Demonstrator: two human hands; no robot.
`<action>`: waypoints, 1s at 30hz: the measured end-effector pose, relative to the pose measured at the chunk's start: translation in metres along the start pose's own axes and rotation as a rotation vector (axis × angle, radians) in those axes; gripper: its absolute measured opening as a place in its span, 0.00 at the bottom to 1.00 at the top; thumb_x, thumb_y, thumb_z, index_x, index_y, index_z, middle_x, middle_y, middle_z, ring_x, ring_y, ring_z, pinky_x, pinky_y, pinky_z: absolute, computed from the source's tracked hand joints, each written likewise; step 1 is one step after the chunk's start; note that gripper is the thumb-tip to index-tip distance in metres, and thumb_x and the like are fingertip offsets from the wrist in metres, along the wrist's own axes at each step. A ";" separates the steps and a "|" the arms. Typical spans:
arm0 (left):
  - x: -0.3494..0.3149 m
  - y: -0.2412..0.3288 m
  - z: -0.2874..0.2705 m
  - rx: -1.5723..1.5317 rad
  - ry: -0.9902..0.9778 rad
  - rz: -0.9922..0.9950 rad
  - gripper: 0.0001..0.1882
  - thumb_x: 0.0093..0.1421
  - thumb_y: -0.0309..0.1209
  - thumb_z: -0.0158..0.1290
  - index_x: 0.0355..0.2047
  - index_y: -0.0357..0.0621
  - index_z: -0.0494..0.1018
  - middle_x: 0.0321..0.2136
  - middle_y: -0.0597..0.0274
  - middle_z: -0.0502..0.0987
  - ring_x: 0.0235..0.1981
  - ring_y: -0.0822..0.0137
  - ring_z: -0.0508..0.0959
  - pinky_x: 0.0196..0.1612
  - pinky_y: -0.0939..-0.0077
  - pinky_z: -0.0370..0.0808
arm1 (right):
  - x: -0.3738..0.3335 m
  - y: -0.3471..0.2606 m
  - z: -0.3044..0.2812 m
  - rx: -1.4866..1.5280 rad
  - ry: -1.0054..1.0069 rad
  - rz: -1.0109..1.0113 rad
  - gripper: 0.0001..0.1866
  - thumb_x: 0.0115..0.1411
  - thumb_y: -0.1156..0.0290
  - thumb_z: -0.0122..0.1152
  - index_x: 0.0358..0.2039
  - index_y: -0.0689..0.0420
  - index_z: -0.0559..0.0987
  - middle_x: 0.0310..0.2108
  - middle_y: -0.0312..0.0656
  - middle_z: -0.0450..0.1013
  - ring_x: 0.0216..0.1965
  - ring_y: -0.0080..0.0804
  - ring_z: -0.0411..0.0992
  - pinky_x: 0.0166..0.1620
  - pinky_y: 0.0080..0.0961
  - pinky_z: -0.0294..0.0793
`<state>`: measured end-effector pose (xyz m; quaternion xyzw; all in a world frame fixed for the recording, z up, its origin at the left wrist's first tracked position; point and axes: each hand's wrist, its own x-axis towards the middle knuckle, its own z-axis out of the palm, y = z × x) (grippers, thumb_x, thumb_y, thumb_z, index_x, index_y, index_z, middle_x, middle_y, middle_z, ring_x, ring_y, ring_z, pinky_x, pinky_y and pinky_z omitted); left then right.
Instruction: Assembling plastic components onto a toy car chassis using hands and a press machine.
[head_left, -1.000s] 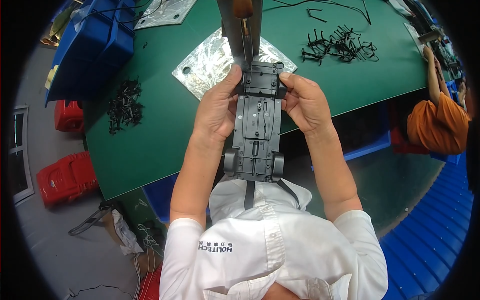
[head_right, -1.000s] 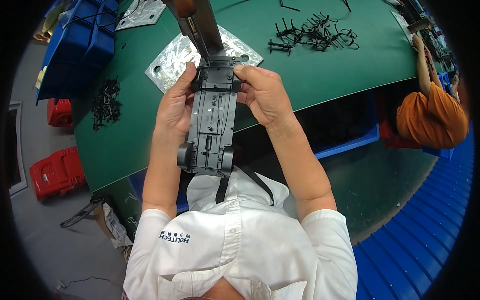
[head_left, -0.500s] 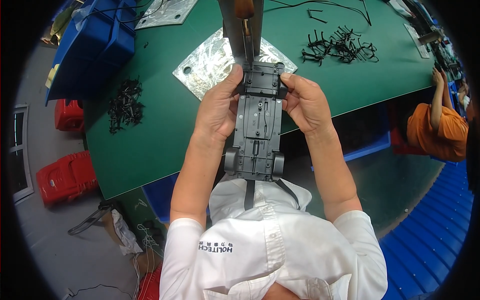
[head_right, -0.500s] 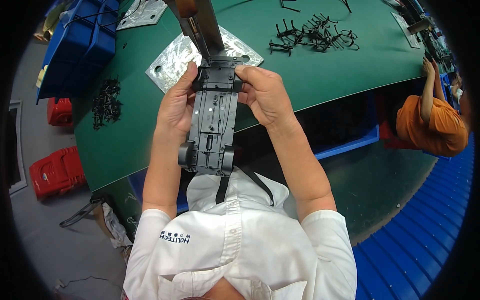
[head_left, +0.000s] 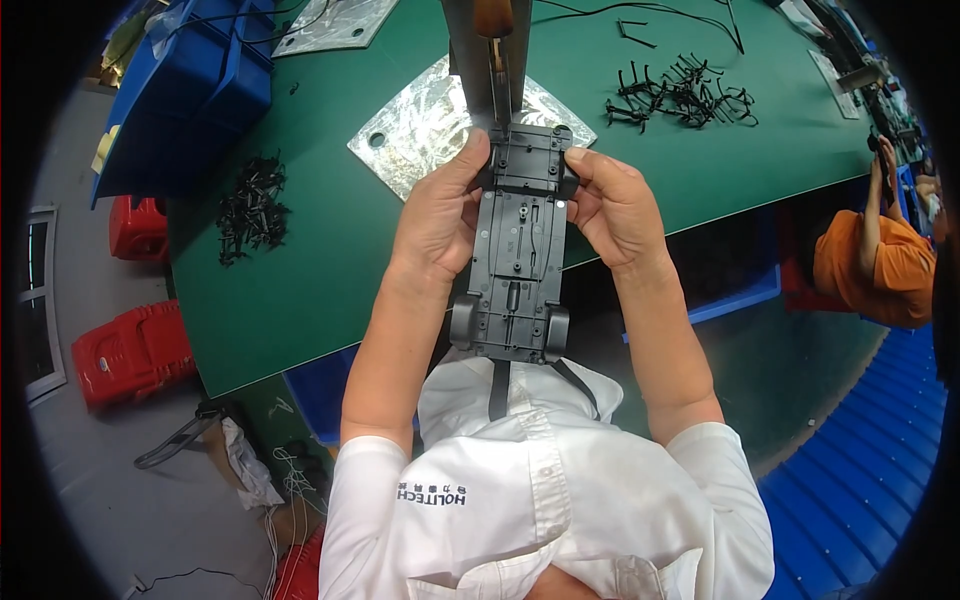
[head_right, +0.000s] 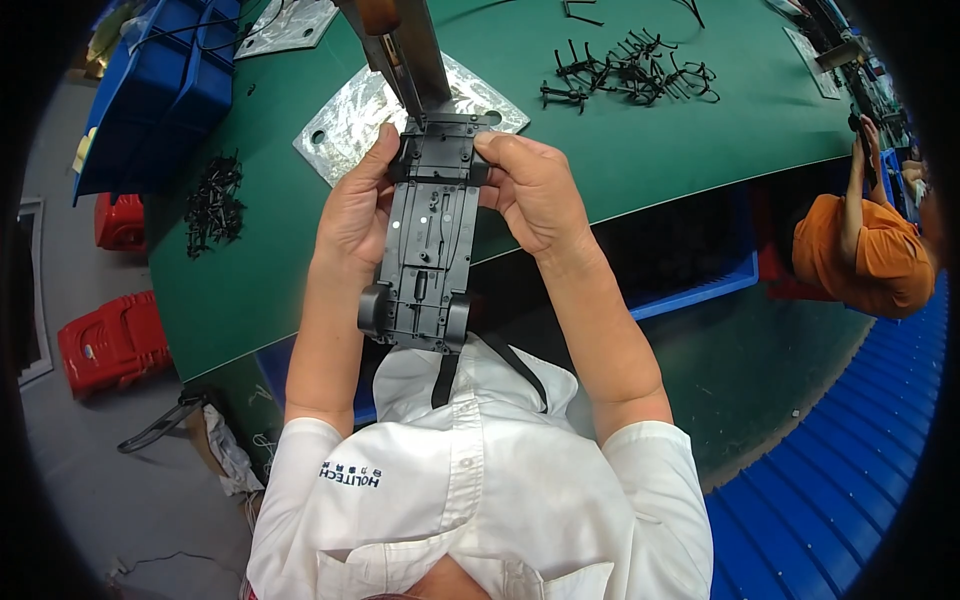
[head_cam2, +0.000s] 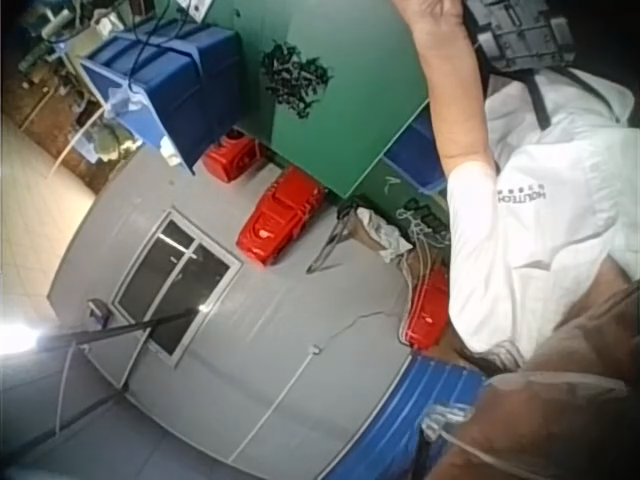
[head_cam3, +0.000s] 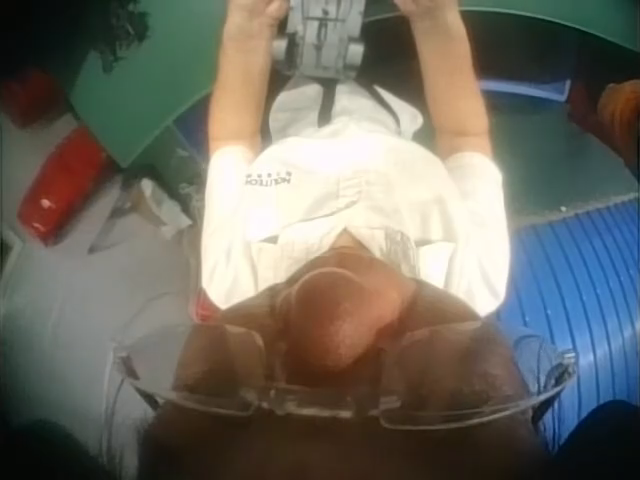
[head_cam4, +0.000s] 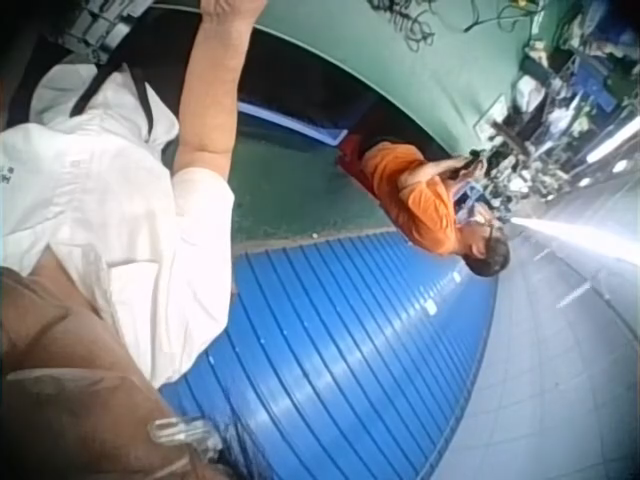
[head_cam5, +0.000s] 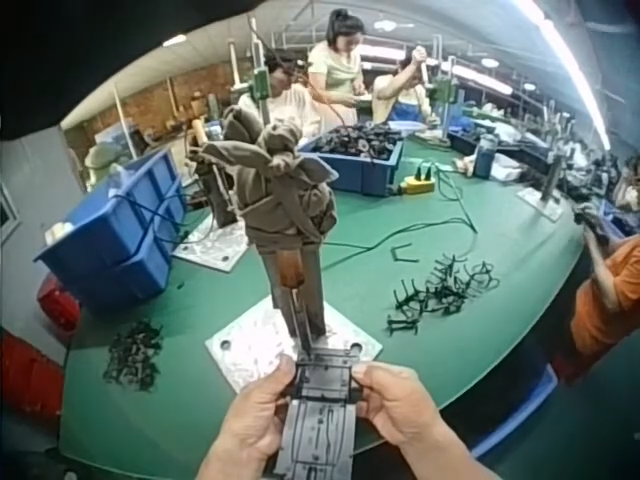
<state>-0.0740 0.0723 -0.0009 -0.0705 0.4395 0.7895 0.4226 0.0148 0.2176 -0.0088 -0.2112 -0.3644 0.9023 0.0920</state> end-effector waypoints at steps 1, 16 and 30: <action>0.000 0.000 0.000 -0.001 0.001 -0.006 0.19 0.56 0.42 0.53 0.37 0.36 0.72 0.30 0.59 0.76 0.30 0.71 0.76 0.33 0.79 0.75 | 0.000 0.000 0.000 0.004 0.003 0.000 0.08 0.56 0.73 0.52 0.32 0.64 0.75 0.29 0.39 0.73 0.27 0.23 0.72 0.28 0.19 0.74; -0.005 0.000 0.003 -0.020 -0.020 -0.008 0.19 0.57 0.41 0.52 0.37 0.35 0.71 0.31 0.57 0.76 0.31 0.70 0.76 0.34 0.77 0.75 | -0.004 0.000 -0.001 -0.005 -0.010 -0.003 0.08 0.57 0.72 0.52 0.32 0.64 0.74 0.30 0.39 0.73 0.27 0.22 0.72 0.29 0.20 0.74; -0.011 -0.001 -0.011 -0.046 -0.059 0.065 0.16 0.56 0.38 0.54 0.38 0.38 0.72 0.33 0.59 0.77 0.33 0.70 0.76 0.39 0.77 0.73 | 0.004 0.006 0.000 0.001 -0.081 0.071 0.08 0.58 0.72 0.51 0.33 0.64 0.73 0.30 0.39 0.73 0.28 0.23 0.72 0.29 0.19 0.72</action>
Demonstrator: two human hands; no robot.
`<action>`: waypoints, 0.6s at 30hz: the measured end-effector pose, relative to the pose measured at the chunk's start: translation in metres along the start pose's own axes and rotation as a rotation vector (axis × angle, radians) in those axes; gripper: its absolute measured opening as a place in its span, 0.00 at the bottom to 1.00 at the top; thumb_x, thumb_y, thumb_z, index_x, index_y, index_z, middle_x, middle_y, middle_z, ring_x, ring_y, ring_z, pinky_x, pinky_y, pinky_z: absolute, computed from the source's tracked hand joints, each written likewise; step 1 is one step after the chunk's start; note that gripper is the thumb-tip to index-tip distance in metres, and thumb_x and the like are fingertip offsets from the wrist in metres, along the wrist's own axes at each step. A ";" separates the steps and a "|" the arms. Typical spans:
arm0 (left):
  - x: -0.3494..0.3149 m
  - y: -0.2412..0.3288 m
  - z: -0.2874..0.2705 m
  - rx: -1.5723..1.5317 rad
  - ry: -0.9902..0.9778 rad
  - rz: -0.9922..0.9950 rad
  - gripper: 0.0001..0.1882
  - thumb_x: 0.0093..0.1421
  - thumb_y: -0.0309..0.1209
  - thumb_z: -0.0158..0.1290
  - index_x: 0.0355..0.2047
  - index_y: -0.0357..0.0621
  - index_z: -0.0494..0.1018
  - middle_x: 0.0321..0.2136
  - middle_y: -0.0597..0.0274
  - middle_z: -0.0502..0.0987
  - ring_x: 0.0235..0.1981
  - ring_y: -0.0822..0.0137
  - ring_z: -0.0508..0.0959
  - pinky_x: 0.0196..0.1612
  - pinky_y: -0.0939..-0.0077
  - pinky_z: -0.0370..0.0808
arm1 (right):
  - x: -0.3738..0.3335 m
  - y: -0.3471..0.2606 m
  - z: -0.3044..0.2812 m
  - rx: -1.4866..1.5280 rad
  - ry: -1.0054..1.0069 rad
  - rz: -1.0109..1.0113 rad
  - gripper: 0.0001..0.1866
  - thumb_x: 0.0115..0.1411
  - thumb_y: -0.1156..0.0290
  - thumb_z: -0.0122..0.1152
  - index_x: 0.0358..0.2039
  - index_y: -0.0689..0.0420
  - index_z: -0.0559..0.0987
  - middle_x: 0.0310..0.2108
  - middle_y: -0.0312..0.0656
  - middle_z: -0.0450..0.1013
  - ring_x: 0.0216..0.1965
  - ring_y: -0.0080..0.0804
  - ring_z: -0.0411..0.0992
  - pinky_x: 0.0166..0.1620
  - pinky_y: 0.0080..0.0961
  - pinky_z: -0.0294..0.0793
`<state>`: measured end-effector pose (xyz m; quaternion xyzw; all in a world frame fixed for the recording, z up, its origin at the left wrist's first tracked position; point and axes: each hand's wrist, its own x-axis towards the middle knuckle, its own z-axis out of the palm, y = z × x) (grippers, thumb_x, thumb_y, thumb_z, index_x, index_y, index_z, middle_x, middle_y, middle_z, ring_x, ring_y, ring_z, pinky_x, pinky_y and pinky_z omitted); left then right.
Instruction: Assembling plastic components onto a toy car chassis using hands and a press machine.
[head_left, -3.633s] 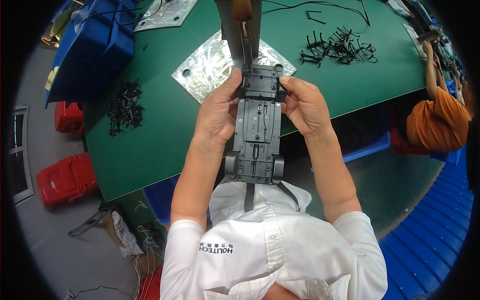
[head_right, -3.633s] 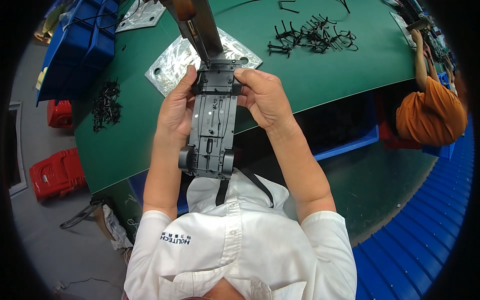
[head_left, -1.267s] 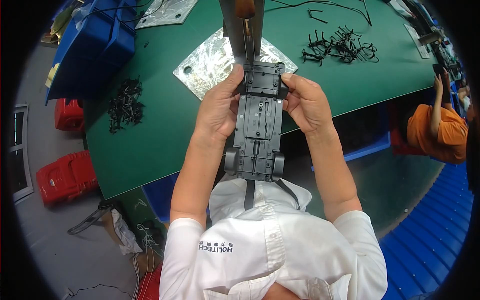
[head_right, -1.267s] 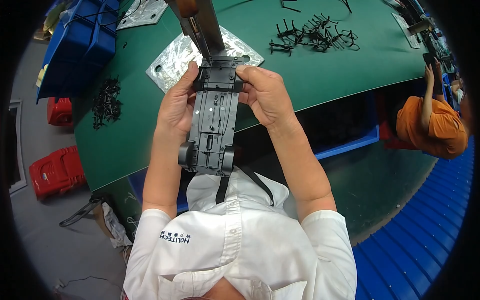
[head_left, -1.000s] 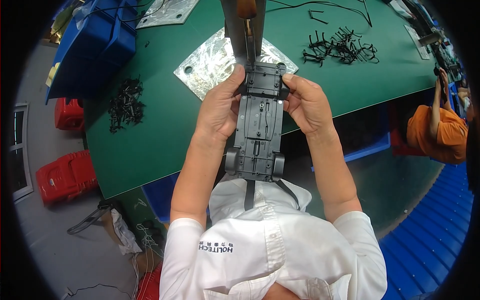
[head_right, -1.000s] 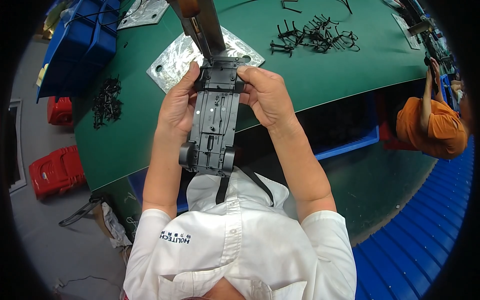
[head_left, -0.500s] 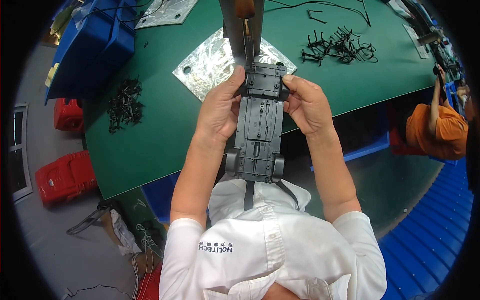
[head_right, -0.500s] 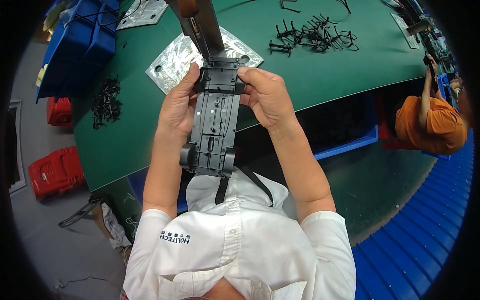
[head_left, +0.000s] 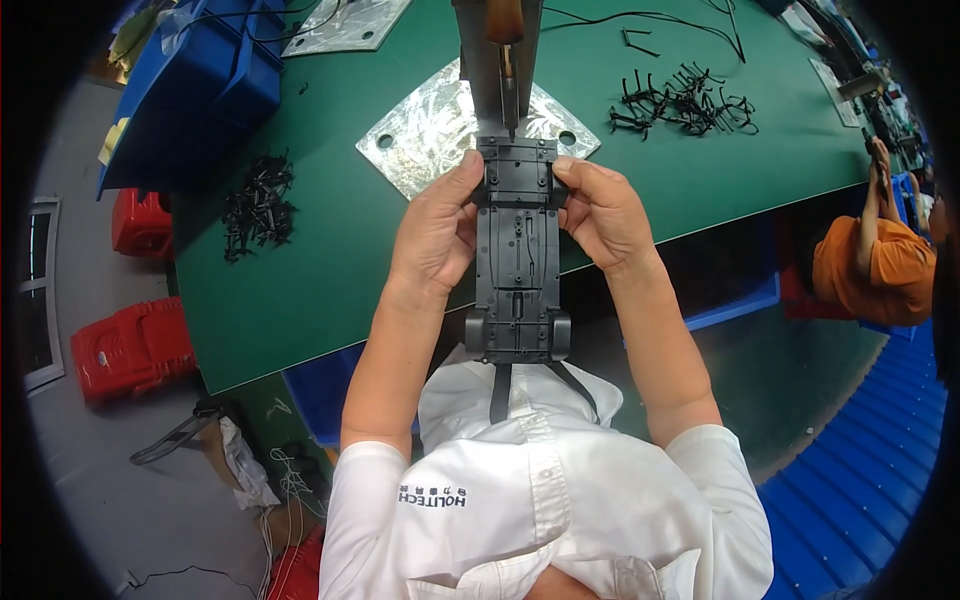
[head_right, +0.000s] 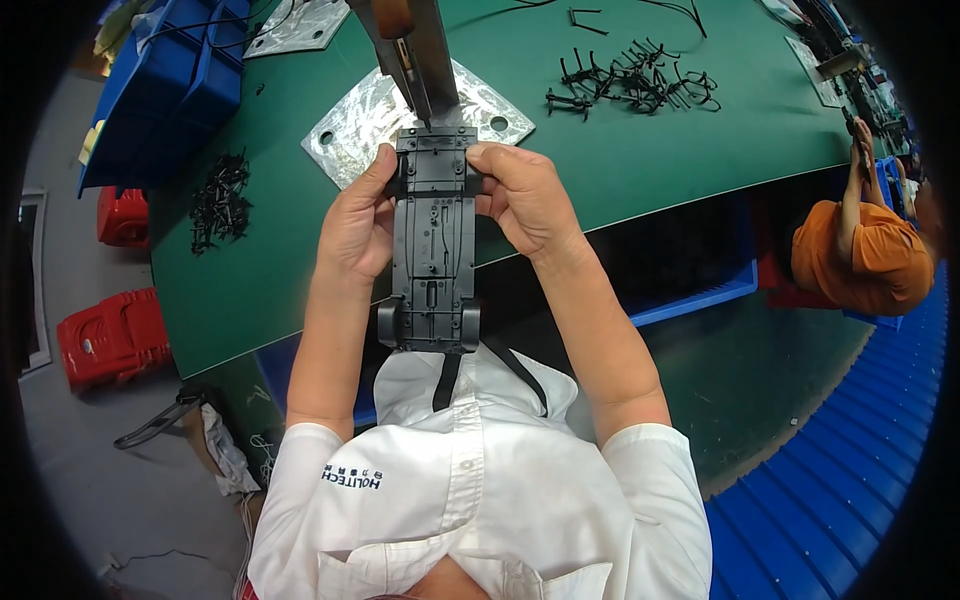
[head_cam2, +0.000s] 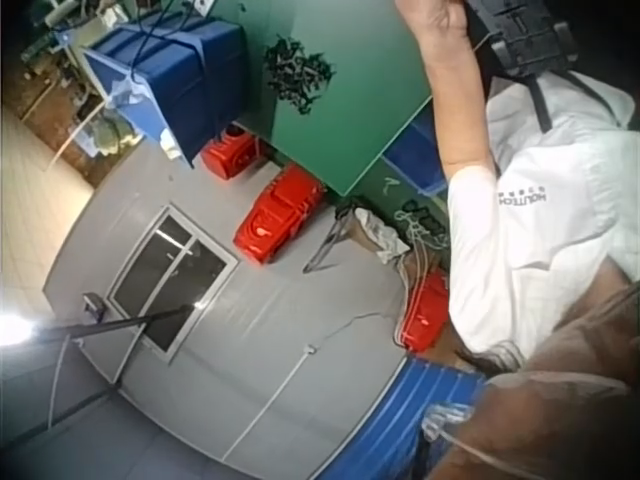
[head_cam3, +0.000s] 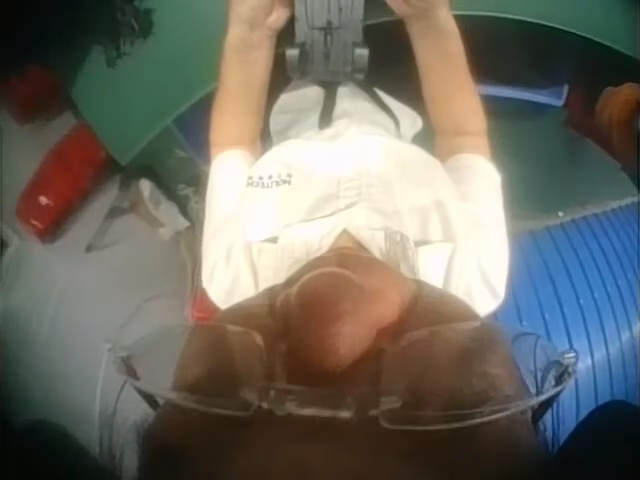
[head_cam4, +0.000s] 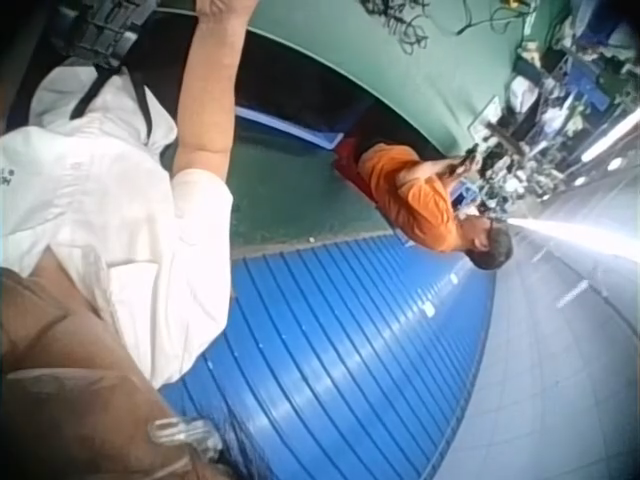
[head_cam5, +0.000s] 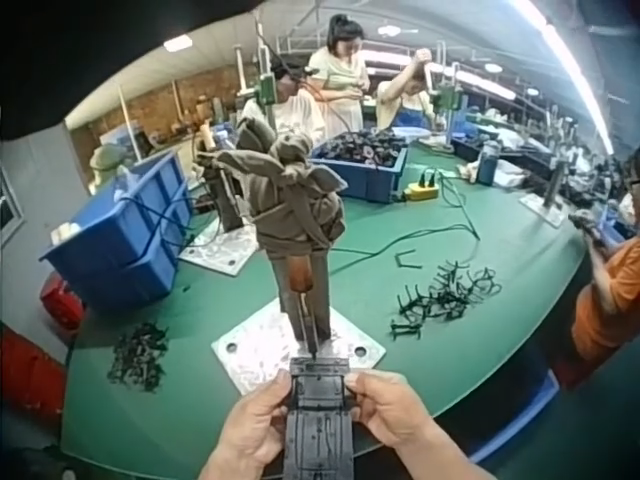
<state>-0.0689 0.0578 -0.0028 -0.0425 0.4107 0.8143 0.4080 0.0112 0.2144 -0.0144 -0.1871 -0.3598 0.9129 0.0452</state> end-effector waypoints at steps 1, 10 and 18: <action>0.000 0.001 -0.001 -0.007 0.008 0.009 0.16 0.56 0.38 0.54 0.37 0.37 0.72 0.32 0.59 0.77 0.33 0.70 0.76 0.39 0.77 0.73 | 0.002 0.001 0.000 0.013 -0.013 0.011 0.08 0.58 0.72 0.51 0.33 0.64 0.73 0.30 0.39 0.73 0.28 0.23 0.72 0.28 0.19 0.72; -0.002 0.006 -0.004 0.018 0.040 0.080 0.18 0.58 0.38 0.52 0.42 0.34 0.69 0.36 0.58 0.76 0.35 0.70 0.76 0.39 0.76 0.74 | 0.012 0.001 0.007 -0.028 -0.038 0.022 0.10 0.57 0.71 0.52 0.35 0.65 0.74 0.32 0.41 0.73 0.30 0.25 0.73 0.31 0.22 0.75; -0.002 0.010 -0.004 0.021 0.075 0.089 0.18 0.57 0.37 0.52 0.41 0.34 0.69 0.35 0.57 0.76 0.35 0.69 0.76 0.39 0.75 0.74 | 0.016 0.001 0.009 -0.028 -0.051 0.029 0.10 0.57 0.71 0.53 0.35 0.65 0.74 0.32 0.40 0.74 0.30 0.25 0.73 0.32 0.23 0.76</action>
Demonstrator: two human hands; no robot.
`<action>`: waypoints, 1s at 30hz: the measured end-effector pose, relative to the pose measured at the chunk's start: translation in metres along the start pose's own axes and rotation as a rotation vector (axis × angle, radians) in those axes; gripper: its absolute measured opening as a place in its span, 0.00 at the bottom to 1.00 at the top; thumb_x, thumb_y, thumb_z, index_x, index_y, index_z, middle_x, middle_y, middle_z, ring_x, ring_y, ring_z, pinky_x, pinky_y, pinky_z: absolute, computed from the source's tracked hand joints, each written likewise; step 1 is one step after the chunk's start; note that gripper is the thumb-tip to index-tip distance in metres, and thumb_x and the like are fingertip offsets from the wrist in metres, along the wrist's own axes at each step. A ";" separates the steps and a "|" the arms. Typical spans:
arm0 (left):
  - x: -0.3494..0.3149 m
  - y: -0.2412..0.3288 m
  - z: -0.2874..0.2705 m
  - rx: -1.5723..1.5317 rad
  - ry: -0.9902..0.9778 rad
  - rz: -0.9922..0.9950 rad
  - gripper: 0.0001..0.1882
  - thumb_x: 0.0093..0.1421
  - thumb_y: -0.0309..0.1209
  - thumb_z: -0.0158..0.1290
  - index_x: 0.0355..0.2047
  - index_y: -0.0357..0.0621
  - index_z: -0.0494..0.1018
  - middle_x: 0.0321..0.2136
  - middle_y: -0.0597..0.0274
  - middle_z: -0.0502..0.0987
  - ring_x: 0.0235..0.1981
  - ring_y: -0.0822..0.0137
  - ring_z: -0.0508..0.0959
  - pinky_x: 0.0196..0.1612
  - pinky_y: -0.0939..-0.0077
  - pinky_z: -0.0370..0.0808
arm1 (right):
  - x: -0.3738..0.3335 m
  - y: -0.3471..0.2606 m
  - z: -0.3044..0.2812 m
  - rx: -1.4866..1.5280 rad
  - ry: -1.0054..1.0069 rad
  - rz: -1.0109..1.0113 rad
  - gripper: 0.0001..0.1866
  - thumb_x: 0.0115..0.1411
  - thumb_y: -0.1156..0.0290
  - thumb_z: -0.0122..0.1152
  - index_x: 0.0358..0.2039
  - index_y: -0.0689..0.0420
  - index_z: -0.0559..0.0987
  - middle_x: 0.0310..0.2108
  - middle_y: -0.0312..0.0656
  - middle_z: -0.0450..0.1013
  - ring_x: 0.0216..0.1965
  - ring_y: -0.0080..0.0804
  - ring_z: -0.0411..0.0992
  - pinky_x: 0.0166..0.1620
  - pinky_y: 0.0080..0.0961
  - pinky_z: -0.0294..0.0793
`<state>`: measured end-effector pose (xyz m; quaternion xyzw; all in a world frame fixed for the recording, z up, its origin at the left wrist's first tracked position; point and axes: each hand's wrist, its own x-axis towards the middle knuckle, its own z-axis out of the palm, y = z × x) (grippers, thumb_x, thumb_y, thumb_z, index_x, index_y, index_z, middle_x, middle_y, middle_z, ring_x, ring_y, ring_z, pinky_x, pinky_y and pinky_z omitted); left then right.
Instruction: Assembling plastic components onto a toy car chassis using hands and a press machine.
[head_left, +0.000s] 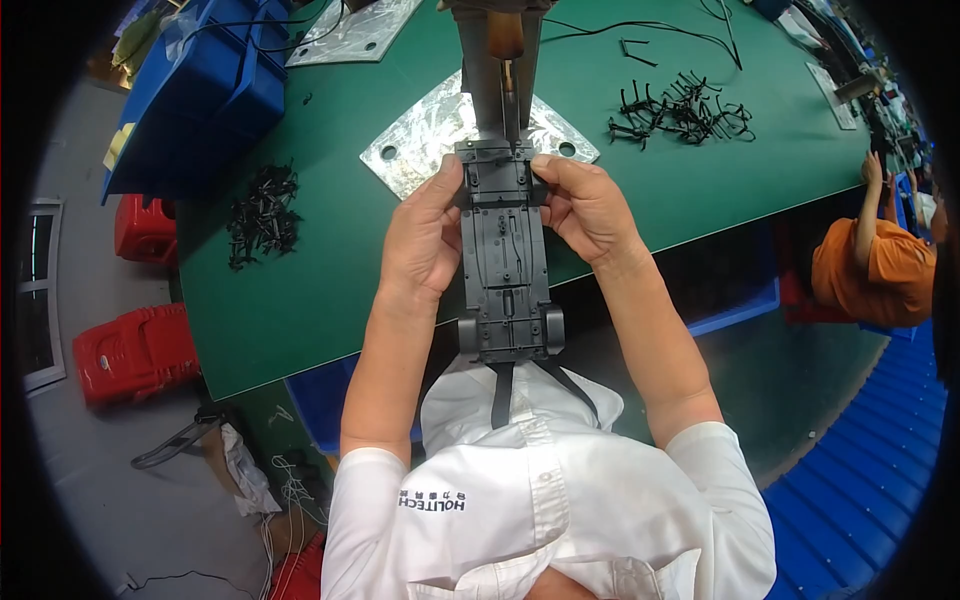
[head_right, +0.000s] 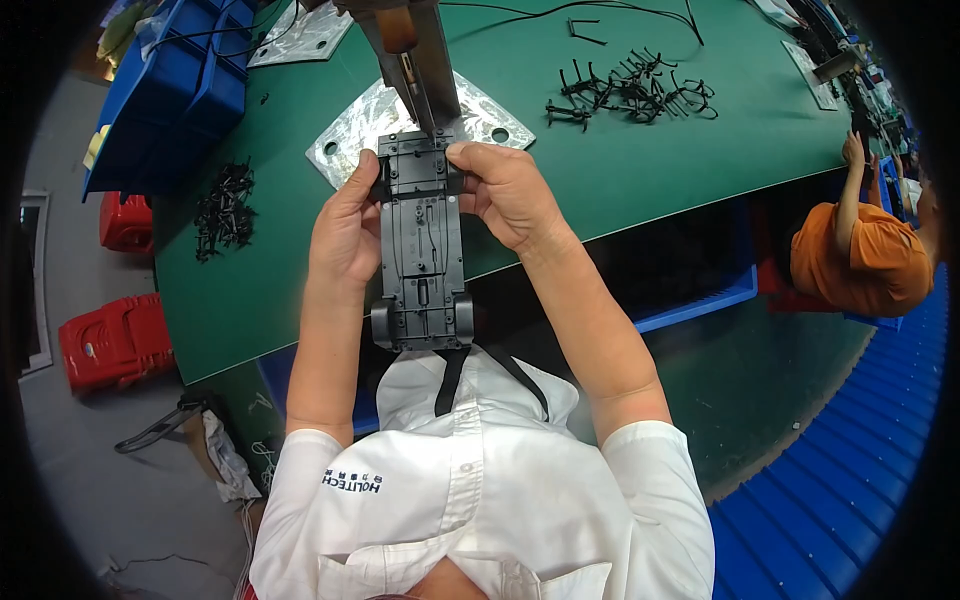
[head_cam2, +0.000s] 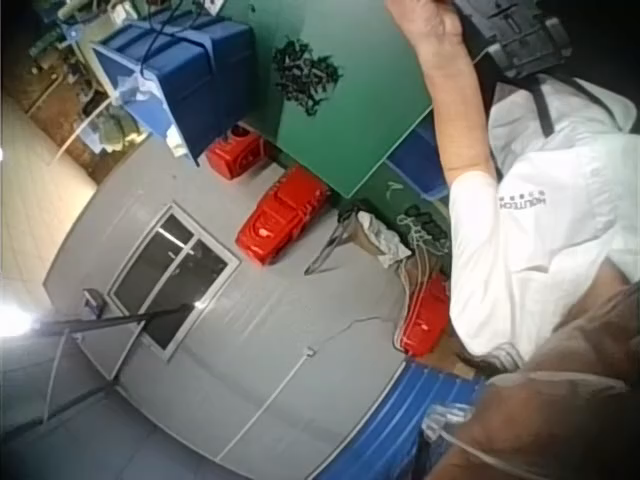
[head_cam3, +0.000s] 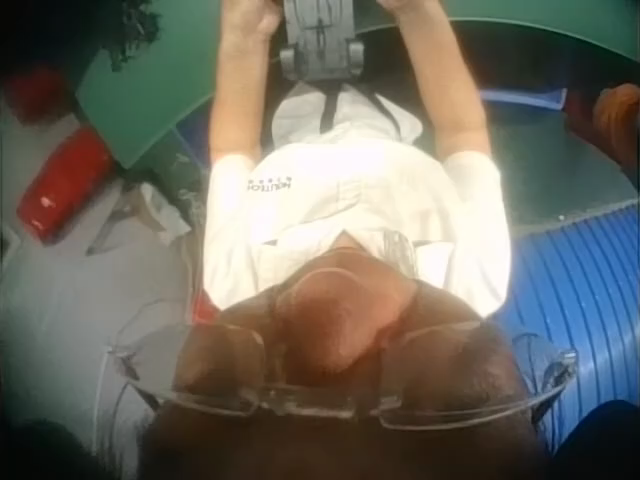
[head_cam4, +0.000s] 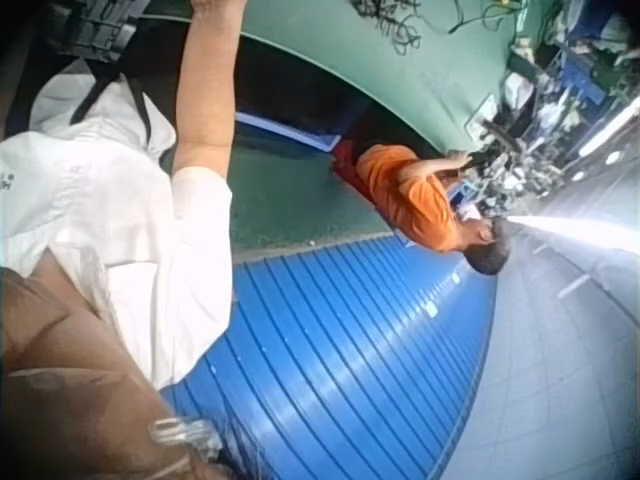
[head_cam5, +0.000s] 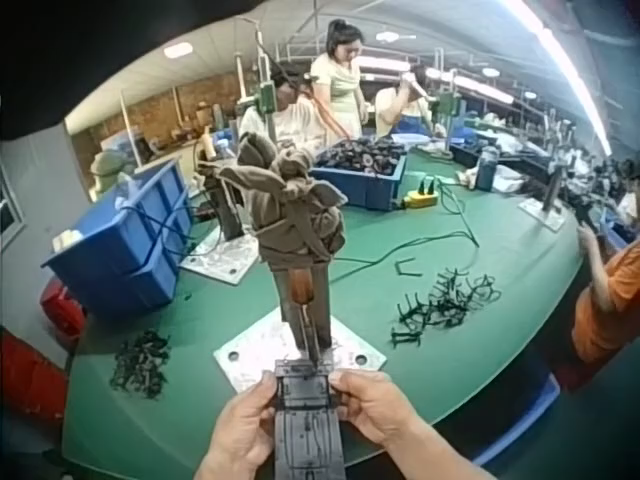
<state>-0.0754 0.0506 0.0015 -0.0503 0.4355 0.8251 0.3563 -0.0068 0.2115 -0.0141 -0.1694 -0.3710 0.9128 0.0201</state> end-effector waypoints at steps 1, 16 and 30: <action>0.000 0.000 0.000 0.006 0.007 0.001 0.18 0.57 0.38 0.52 0.41 0.34 0.69 0.35 0.57 0.76 0.34 0.69 0.76 0.39 0.75 0.74 | 0.001 0.000 0.000 0.004 -0.002 0.000 0.10 0.57 0.71 0.53 0.35 0.65 0.74 0.32 0.40 0.74 0.30 0.25 0.73 0.32 0.23 0.76; -0.004 0.003 0.001 0.003 -0.016 0.012 0.19 0.59 0.38 0.50 0.41 0.33 0.69 0.35 0.54 0.75 0.35 0.66 0.76 0.39 0.74 0.74 | -0.002 -0.003 0.008 -0.012 0.027 0.024 0.07 0.56 0.73 0.53 0.33 0.63 0.75 0.29 0.37 0.73 0.27 0.21 0.71 0.27 0.17 0.70; -0.004 0.002 0.000 0.035 0.001 0.026 0.19 0.58 0.39 0.51 0.41 0.34 0.69 0.35 0.56 0.76 0.34 0.68 0.76 0.38 0.75 0.74 | -0.002 -0.002 0.009 -0.005 0.025 0.017 0.06 0.57 0.73 0.52 0.32 0.62 0.75 0.29 0.37 0.73 0.28 0.21 0.71 0.27 0.17 0.71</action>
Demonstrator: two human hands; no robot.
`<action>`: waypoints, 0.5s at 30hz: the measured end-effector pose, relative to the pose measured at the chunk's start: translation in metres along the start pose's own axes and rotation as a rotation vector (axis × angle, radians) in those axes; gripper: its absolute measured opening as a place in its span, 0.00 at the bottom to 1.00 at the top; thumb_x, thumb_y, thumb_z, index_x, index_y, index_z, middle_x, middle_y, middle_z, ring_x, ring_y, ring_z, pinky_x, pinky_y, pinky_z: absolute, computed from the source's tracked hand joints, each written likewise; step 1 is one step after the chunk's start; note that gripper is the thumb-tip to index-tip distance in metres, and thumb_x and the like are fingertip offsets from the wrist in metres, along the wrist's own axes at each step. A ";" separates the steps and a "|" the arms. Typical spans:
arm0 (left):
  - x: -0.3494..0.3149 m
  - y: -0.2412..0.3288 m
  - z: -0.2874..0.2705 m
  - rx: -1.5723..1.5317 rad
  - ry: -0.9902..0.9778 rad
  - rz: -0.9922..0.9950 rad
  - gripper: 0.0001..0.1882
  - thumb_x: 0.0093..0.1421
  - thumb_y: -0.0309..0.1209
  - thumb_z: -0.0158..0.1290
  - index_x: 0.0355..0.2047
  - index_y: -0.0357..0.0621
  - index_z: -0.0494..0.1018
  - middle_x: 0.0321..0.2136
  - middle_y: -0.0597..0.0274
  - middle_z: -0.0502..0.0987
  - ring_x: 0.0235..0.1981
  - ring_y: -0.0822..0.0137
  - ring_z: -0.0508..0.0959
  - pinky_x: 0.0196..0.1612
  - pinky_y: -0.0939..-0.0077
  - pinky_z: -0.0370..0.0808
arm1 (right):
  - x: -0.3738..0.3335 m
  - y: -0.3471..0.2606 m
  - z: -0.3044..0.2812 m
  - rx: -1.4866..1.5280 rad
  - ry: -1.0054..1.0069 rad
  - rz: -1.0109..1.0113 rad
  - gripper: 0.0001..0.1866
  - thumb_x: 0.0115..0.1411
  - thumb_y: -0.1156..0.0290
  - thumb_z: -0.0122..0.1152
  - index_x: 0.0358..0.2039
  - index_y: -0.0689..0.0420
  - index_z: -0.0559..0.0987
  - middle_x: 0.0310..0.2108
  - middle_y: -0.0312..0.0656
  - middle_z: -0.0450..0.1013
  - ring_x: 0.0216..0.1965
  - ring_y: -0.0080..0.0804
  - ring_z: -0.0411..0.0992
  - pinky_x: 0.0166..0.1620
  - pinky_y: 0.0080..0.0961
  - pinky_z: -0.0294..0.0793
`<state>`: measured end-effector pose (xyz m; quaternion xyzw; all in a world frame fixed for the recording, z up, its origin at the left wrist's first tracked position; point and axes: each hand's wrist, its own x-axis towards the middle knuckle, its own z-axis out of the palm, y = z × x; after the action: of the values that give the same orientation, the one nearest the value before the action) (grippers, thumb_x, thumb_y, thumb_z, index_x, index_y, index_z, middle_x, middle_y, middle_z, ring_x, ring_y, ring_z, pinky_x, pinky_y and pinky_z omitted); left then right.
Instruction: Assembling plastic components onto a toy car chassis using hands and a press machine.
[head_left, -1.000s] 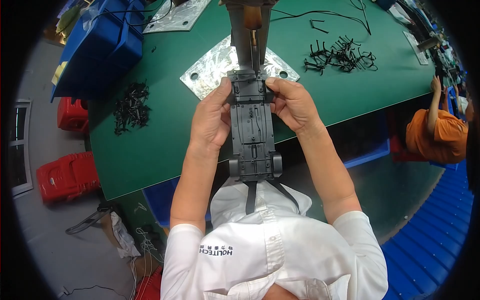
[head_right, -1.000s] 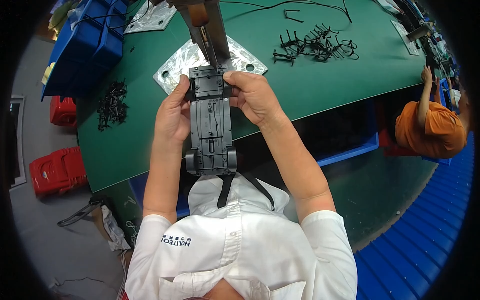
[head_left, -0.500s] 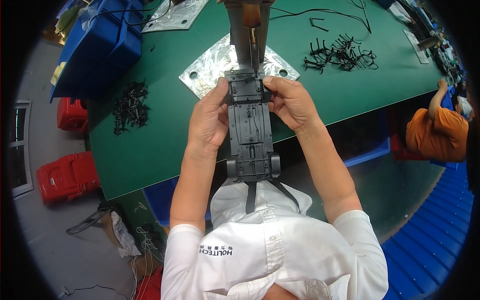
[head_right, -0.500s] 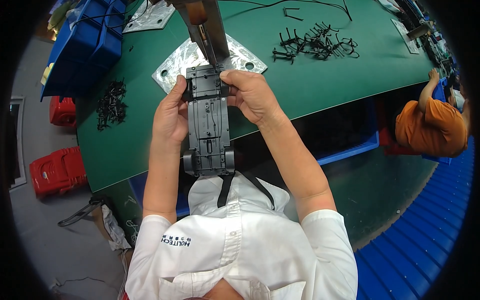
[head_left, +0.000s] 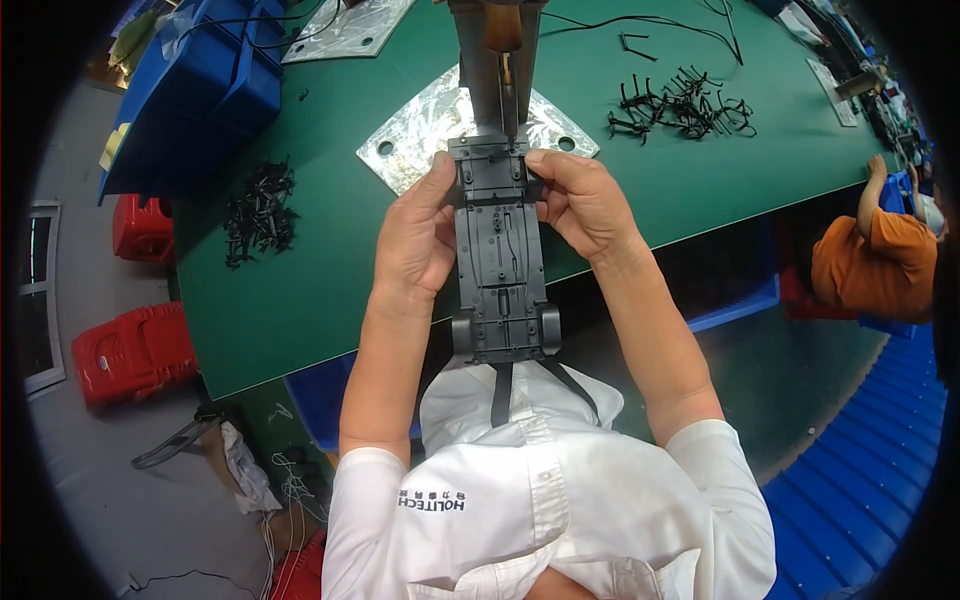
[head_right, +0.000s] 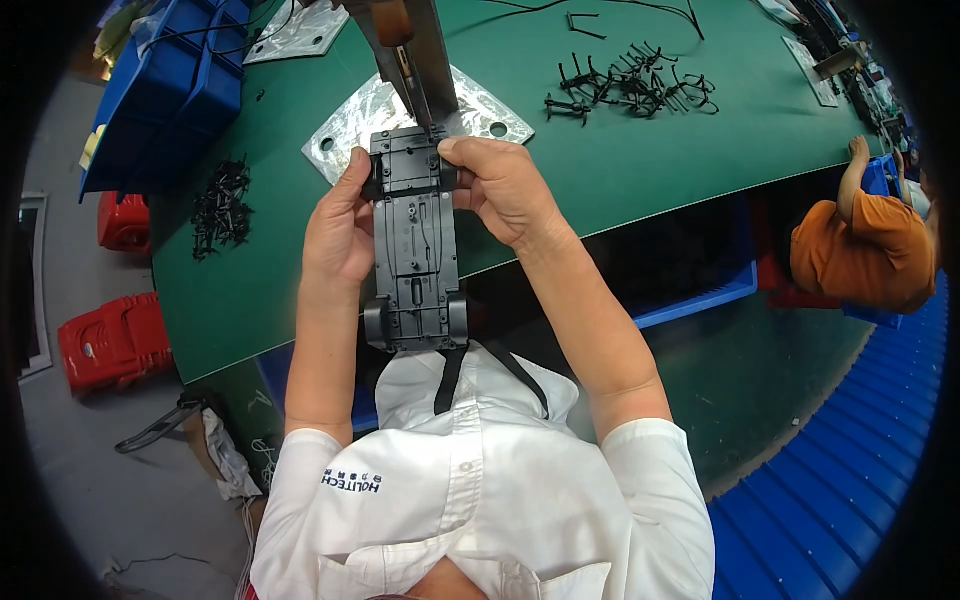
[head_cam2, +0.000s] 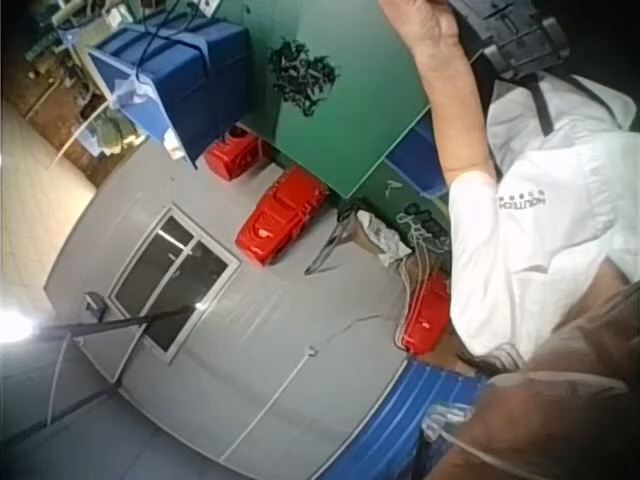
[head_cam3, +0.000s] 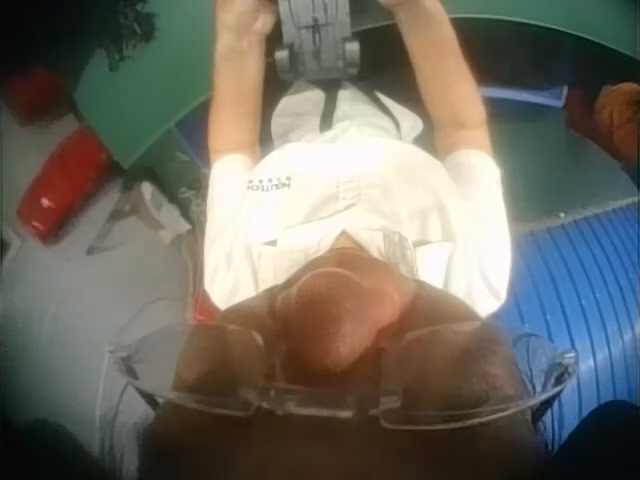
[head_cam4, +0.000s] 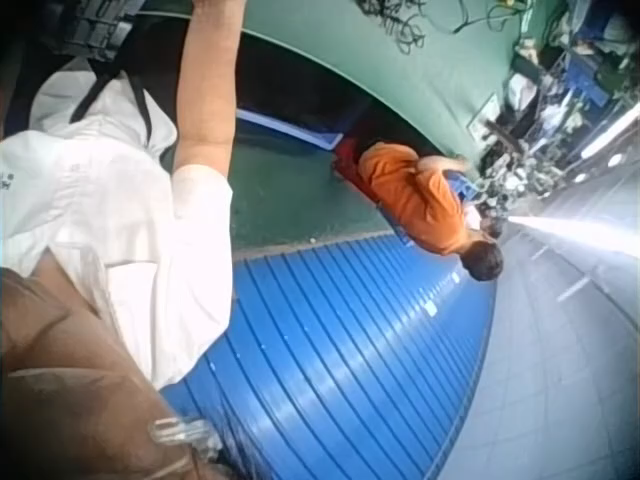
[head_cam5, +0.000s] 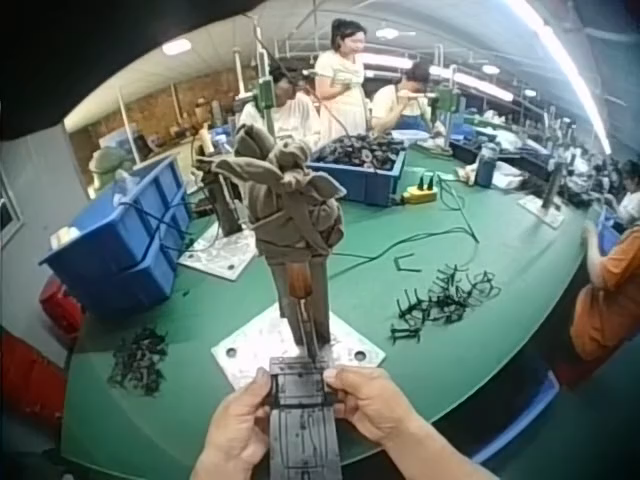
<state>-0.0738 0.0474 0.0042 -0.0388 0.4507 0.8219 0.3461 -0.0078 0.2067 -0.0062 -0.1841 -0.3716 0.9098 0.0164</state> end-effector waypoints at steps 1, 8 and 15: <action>0.001 0.000 0.000 -0.003 -0.006 -0.004 0.19 0.58 0.39 0.51 0.41 0.34 0.69 0.35 0.56 0.76 0.34 0.68 0.76 0.38 0.75 0.74 | 0.000 -0.001 -0.001 -0.006 -0.010 0.005 0.06 0.57 0.73 0.52 0.32 0.62 0.75 0.29 0.37 0.73 0.27 0.21 0.71 0.27 0.17 0.70; 0.000 0.000 0.000 0.006 -0.008 0.004 0.20 0.58 0.39 0.50 0.41 0.33 0.69 0.35 0.55 0.75 0.35 0.67 0.76 0.39 0.74 0.74 | 0.002 0.001 -0.001 0.001 -0.013 -0.001 0.07 0.57 0.72 0.53 0.32 0.62 0.75 0.30 0.38 0.73 0.28 0.22 0.72 0.28 0.18 0.72; 0.000 0.000 0.000 -0.012 -0.028 -0.003 0.20 0.59 0.39 0.50 0.42 0.32 0.68 0.37 0.53 0.75 0.37 0.65 0.76 0.41 0.73 0.74 | 0.003 0.002 -0.003 0.009 -0.025 -0.006 0.07 0.57 0.73 0.52 0.33 0.64 0.74 0.31 0.40 0.73 0.30 0.24 0.73 0.31 0.21 0.75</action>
<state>-0.0740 0.0472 0.0047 -0.0299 0.4408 0.8245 0.3535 -0.0093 0.2077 -0.0102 -0.1717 -0.3680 0.9137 0.0155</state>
